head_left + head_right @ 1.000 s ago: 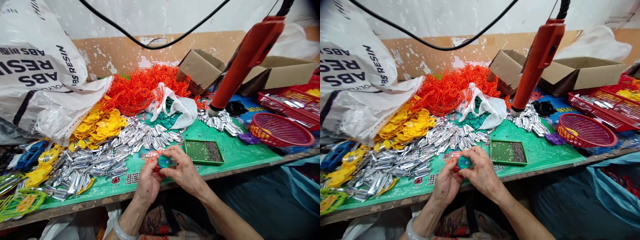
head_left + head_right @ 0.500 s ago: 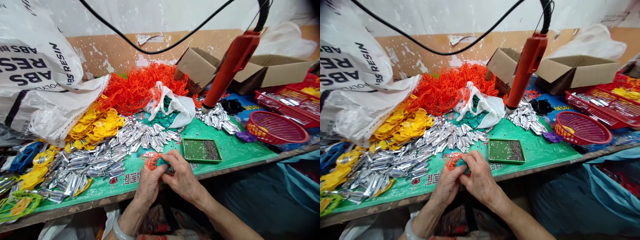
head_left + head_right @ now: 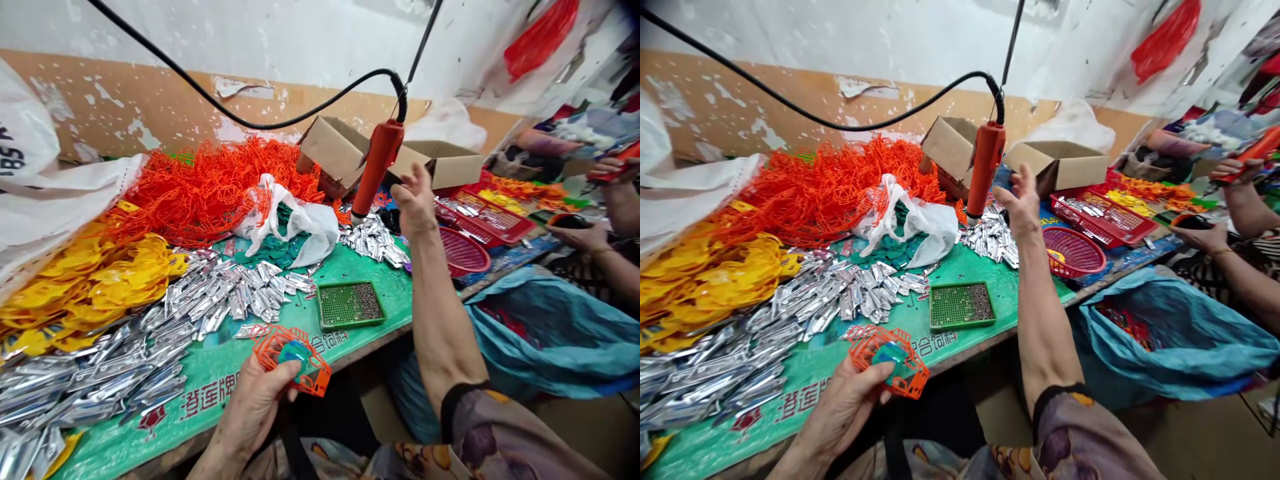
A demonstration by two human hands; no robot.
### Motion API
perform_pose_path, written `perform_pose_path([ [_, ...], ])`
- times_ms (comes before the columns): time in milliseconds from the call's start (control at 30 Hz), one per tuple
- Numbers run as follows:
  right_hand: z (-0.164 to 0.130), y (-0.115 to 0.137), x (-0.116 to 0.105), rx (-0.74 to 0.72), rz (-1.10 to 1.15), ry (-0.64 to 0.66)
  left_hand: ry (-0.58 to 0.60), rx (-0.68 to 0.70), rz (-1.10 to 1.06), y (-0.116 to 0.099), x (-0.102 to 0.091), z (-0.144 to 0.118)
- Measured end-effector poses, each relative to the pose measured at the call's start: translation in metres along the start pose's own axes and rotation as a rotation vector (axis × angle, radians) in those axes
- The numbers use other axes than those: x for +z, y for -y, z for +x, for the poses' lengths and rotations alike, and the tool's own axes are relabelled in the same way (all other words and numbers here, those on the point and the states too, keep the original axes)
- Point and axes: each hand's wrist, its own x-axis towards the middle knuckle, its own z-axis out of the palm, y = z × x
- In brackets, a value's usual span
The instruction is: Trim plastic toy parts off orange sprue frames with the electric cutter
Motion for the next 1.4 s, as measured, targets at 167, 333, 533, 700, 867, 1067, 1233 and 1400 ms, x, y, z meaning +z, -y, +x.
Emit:
perform_pose_path([
  [167, 0.028, 0.011, 0.046, 0.027, 0.317, 0.142, 0.016, -0.003, 0.053, 0.001, 0.003, 0.003],
  [333, 0.012, 0.053, 0.057, 0.095, 0.411, 0.226, 0.010, -0.022, 0.069, 0.003, 0.001, 0.007],
  [533, -0.054, 0.078, 0.048, 0.218, 0.419, 0.236, -0.006, -0.081, 0.053, 0.006, 0.005, 0.008],
  [700, -0.104, 0.059, 0.046, 0.258, 0.349, 0.133, -0.038, -0.105, 0.018, 0.005, 0.009, 0.009],
  [867, -0.119, 0.043, 0.046, 0.274, 0.287, 0.030, -0.038, -0.103, 0.009, 0.004, 0.011, 0.010],
  [1067, -0.121, 0.036, 0.047, 0.281, 0.261, -0.012, -0.046, -0.121, 0.001, 0.003, 0.012, 0.010],
  [1233, -0.124, 0.033, 0.049, 0.287, 0.269, -0.023, -0.037, -0.120, 0.013, 0.005, 0.010, 0.009],
  [1400, -0.125, 0.033, 0.050, 0.280, 0.280, -0.035, -0.030, -0.103, 0.023, 0.007, 0.007, 0.010],
])
